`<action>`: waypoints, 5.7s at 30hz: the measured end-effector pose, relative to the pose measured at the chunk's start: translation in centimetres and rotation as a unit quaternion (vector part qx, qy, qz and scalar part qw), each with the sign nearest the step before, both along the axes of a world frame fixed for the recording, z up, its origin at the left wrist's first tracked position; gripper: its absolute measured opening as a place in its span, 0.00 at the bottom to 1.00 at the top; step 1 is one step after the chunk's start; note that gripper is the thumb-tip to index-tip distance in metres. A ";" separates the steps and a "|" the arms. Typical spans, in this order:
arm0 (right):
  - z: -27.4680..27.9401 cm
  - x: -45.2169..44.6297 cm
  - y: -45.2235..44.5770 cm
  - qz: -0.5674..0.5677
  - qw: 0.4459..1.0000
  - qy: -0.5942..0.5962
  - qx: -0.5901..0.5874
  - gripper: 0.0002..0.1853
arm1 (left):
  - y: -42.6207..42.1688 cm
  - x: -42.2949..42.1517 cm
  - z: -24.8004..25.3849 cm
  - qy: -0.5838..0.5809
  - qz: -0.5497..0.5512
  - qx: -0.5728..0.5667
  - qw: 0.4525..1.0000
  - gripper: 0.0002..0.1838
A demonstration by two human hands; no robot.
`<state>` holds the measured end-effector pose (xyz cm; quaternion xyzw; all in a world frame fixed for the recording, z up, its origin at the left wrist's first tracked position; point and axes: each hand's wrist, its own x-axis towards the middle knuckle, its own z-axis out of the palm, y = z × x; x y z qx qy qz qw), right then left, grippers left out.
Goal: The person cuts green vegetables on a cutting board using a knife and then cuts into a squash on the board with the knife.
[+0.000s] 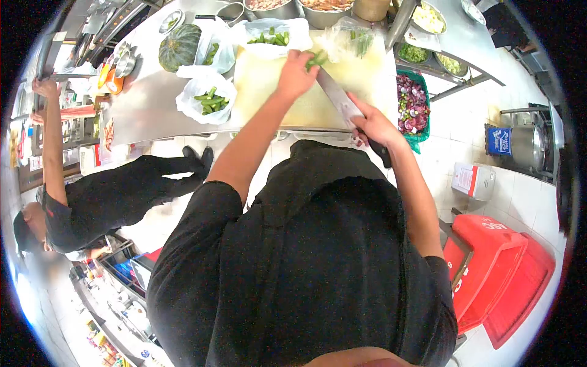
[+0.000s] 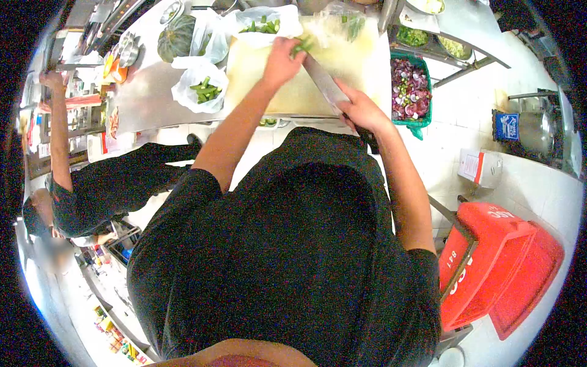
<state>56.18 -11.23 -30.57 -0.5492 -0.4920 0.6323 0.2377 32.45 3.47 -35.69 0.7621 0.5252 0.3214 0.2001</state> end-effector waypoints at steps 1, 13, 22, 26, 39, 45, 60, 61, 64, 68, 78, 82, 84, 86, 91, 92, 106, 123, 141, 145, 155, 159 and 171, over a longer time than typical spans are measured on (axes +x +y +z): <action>1.5 -0.9 1.8 0.019 1.000 0.003 0.011 0.39 | 1.8 -0.9 0.3 0.005 0.010 0.021 1.000 0.22; 3.4 -1.8 2.2 -0.058 0.995 -0.060 0.061 0.39 | 13.6 -11.2 -2.7 0.123 0.088 -0.010 0.988 0.22; -0.5 5.1 -11.0 -0.202 0.978 -0.046 -0.030 0.39 | 9.1 -4.8 2.6 0.062 -0.003 0.160 0.985 0.12; -0.8 4.4 -11.6 -0.231 0.971 -0.055 -0.032 0.39 | 8.4 3.8 2.9 -0.005 -0.146 0.109 0.983 0.11; 0.0 5.6 -13.5 -0.245 0.967 -0.046 -0.051 0.39 | 15.8 16.3 -3.9 0.103 -0.113 0.003 0.988 0.15; -2.9 6.7 -14.8 -0.247 0.967 -0.053 -0.038 0.40 | 15.3 18.3 -2.8 0.145 -0.046 -0.094 0.984 0.19; -3.8 8.6 -9.9 -0.199 0.973 -0.062 0.096 0.39 | 11.1 15.5 -2.5 0.150 -0.050 -0.212 0.964 0.29; -2.3 8.4 -8.8 -0.203 0.976 -0.039 0.073 0.39 | 10.2 15.4 -1.3 0.159 -0.047 -0.224 0.960 0.30; -1.7 8.3 -6.3 -0.189 0.980 -0.004 0.054 0.39 | 8.4 15.2 0.0 0.189 -0.031 -0.239 0.952 0.34; -2.0 8.4 -4.3 -0.154 0.988 -0.025 0.007 0.39 | 7.2 14.3 0.5 0.200 -0.014 -0.257 0.945 0.37; -3.2 8.4 -5.2 -0.151 0.984 -0.075 0.047 0.38 | 6.0 12.4 -0.9 0.144 -0.010 -0.248 0.958 0.40; -0.5 7.9 -6.3 -0.110 0.988 -0.085 0.061 0.37 | 5.0 11.1 -1.0 0.066 -0.011 -0.239 0.969 0.38; -0.8 7.6 -6.5 -0.079 0.991 -0.086 0.067 0.38 | 4.4 10.4 -0.9 0.021 -0.004 -0.214 0.977 0.36; -0.5 7.2 -6.5 -0.058 0.993 -0.087 0.058 0.38 | 4.3 9.8 -1.4 -0.039 -0.004 -0.194 0.980 0.35; -3.5 6.9 -5.5 -0.074 0.980 -0.123 0.141 0.37 | 3.3 7.7 -1.0 -0.155 0.004 -0.183 0.971 0.30; -3.2 6.9 -5.3 -0.079 0.983 -0.130 0.099 0.37 | 3.1 7.1 -0.8 -0.165 0.008 -0.179 0.970 0.29; -1.0 7.3 -8.4 0.050 0.943 -0.232 0.236 0.36 | -7.7 -2.0 -2.6 0.001 -0.052 -0.119 0.992 0.16; -2.0 6.4 -1.4 0.100 0.868 -0.429 0.227 0.41 | -7.3 0.5 -3.1 0.081 -0.055 -0.072 0.993 0.12; 2.5 2.2 -4.8 0.166 0.865 -0.447 0.158 0.44 | -6.9 1.5 -3.2 0.101 -0.030 -0.095 0.990 0.15; -0.6 1.9 -4.0 0.131 0.899 -0.395 0.134 0.41 | -6.8 1.3 -2.9 0.097 -0.039 -0.098 0.990 0.15; -4.1 10.1 -9.9 -0.102 0.949 -0.262 0.142 0.39 | -7.6 -0.7 -2.7 0.052 -0.024 -0.158 0.986 0.21; -3.8 14.0 -10.0 -0.180 0.923 -0.334 0.060 0.39 | -8.7 -2.2 -2.5 0.046 -0.021 -0.195 0.979 0.19; 1.0 5.4 -7.4 0.016 0.977 -0.179 0.116 0.34 | -9.3 -1.1 -1.9 0.054 0.017 -0.201 0.978 0.16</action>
